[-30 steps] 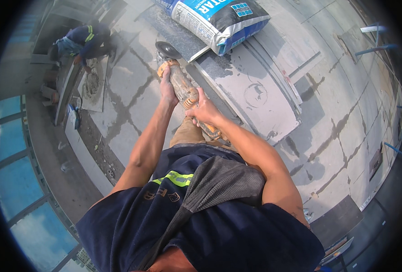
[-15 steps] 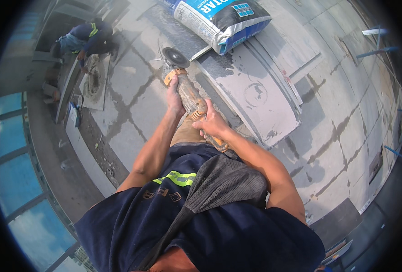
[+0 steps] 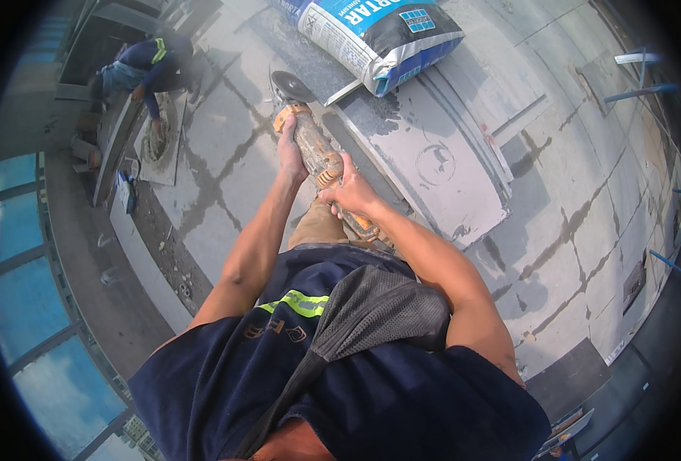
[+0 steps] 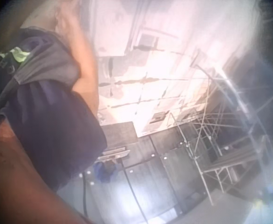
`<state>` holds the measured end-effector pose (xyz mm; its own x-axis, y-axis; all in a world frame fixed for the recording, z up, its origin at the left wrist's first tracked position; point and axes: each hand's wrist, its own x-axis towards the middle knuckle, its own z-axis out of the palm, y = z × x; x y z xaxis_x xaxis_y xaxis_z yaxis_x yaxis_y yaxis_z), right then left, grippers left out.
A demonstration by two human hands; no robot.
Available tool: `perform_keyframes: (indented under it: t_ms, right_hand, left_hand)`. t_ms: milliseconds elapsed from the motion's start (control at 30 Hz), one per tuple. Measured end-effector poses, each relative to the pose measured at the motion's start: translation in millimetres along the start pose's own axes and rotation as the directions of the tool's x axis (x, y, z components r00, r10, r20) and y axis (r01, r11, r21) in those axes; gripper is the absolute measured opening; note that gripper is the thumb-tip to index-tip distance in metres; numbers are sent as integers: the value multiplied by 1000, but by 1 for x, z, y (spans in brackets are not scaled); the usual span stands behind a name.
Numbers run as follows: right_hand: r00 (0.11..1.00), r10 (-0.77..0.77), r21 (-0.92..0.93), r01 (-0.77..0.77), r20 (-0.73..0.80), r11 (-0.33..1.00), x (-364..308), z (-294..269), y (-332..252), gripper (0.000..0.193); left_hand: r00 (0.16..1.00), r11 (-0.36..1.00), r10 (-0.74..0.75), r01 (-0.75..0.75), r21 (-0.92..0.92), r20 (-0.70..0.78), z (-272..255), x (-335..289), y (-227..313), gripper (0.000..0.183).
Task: The person uses an angle grinder to cut a large rectangular tile placed on the floor. The cut progresses steadily along a straight line while the operator maintains a steady grip and posture.
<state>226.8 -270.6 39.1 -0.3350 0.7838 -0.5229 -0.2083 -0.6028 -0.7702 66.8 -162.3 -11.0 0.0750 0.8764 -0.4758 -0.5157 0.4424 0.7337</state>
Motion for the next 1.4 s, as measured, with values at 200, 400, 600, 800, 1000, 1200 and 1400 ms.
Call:
perform_keyframes:
  t_ms: [200,400,600,800,1000,1200,1400]
  right_hand:
    - [1000,-9,3,9,-10,1000,20,0,-6,90]
    - [1000,0,-59,-1,-29,998,0,2,-4,90]
    - [999,32,-78,-35,-38,996,-24,0,5,92]
    - [998,-38,-119,31,-54,992,-30,-4,27,95]
    - [998,-34,-103,30,-44,994,-38,-2,25,93]
    - [999,-32,-42,31,-24,999,-25,-2,15,89]
    - [1000,7,-30,-8,-17,1000,-4,3,-7,90]
  left_hand:
    - [999,1000,-22,22,-2,29,-5,23,8,54]
    - [999,999,-29,30,-29,15,8,-4,5,51]
    - [999,999,-32,32,-42,-8,8,-26,-10,44]
    - [999,999,-33,34,34,-22,2,-32,-19,53]
    - [999,999,-32,32,21,-7,-1,-34,-25,54]
    - [999,998,-41,41,50,-9,4,-26,-12,56]
    - [999,999,-34,33,13,6,3,-2,5,54]
